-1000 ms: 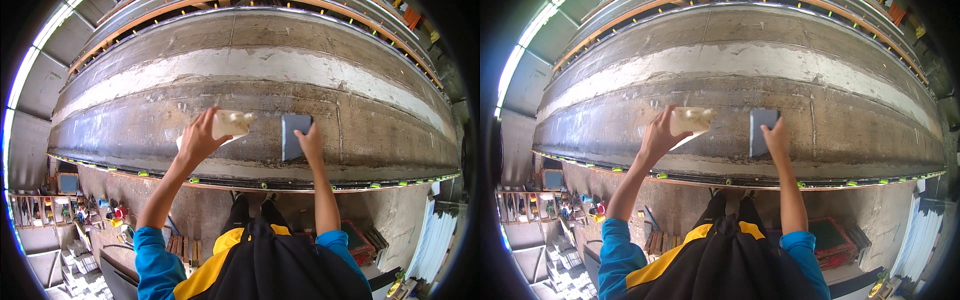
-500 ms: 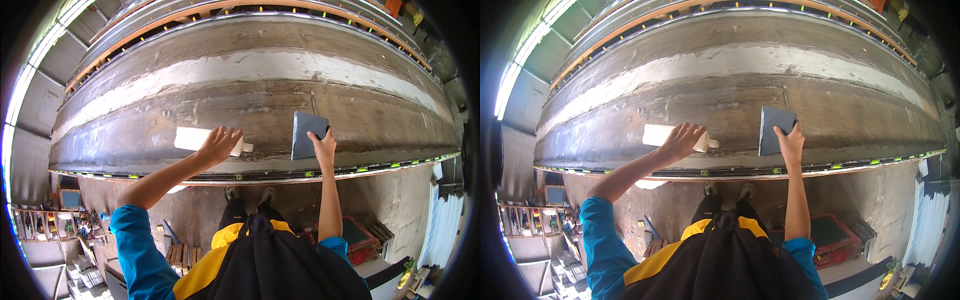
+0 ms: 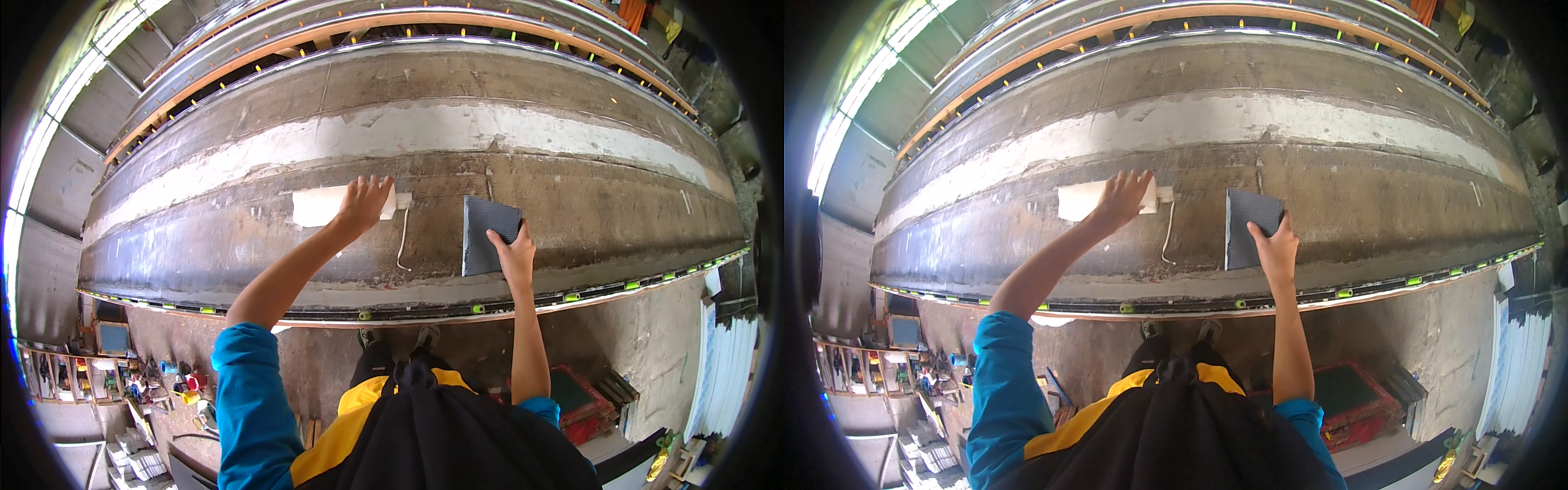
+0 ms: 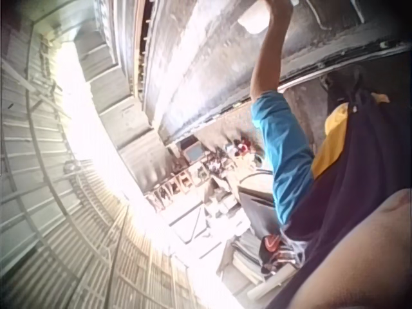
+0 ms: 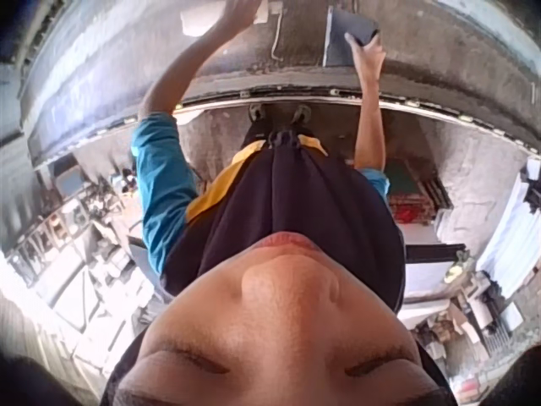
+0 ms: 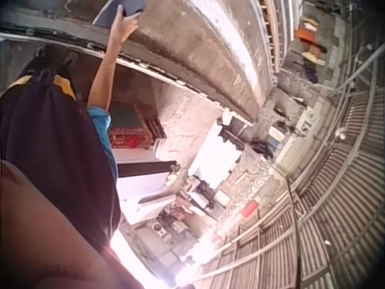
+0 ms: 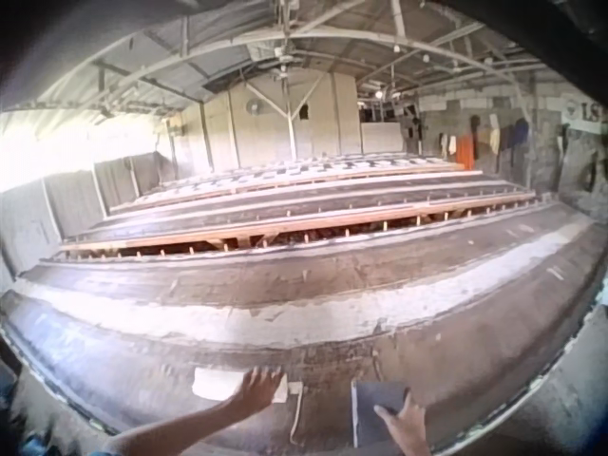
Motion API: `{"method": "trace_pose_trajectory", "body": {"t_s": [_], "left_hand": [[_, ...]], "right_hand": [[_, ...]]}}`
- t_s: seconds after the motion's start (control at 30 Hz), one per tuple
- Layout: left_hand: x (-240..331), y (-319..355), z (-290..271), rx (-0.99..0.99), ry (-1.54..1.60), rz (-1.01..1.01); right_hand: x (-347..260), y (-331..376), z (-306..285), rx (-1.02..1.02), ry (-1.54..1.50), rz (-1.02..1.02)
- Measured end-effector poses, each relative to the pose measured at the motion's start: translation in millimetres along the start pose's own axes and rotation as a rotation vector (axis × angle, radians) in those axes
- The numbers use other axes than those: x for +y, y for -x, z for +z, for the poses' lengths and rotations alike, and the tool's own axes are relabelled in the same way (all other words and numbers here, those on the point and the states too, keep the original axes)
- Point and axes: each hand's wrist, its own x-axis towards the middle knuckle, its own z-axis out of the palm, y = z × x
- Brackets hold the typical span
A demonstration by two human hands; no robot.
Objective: The person pours a white liquid from a plastic bottle onto a large curved wooden surface and spreads it with a rectangular block. The person repeatedly pours the liquid and uses the block to smooth it across the wood grain.
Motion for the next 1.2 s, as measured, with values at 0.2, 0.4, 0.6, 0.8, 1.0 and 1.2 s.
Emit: {"method": "trace_pose_trajectory", "body": {"t_s": [0.2, 0.4, 0.6, 0.8, 1.0, 1.2], "left_hand": [[-14.9, -40.0, -3.5, 0.195, 0.181, -0.187], [-47.7, -39.2, -8.2, 0.233, 0.405, -0.396], [-88.0, -5.3, -32.7, 0.307, 0.627, -0.526], [-136.3, 48.6, -35.6, 0.544, 0.862, -0.678], [-176.6, 91.7, 6.2, 0.902, 1.073, -0.612], [-194.2, 106.2, 35.4, 0.899, 1.162, -0.646]], "right_hand": [[-4.0, -15.9, 7.3, -0.043, -0.018, 0.006], [-25.8, -32.6, 32.3, -0.145, 0.128, 0.032], [-66.8, -61.0, 96.7, -0.256, 0.265, 0.049], [-113.4, -79.5, 168.0, -0.221, 0.623, -0.170], [-134.4, -68.7, 243.1, -0.288, 0.739, -0.120], [-139.9, -73.5, 261.8, -0.226, 0.612, -0.116]]}}
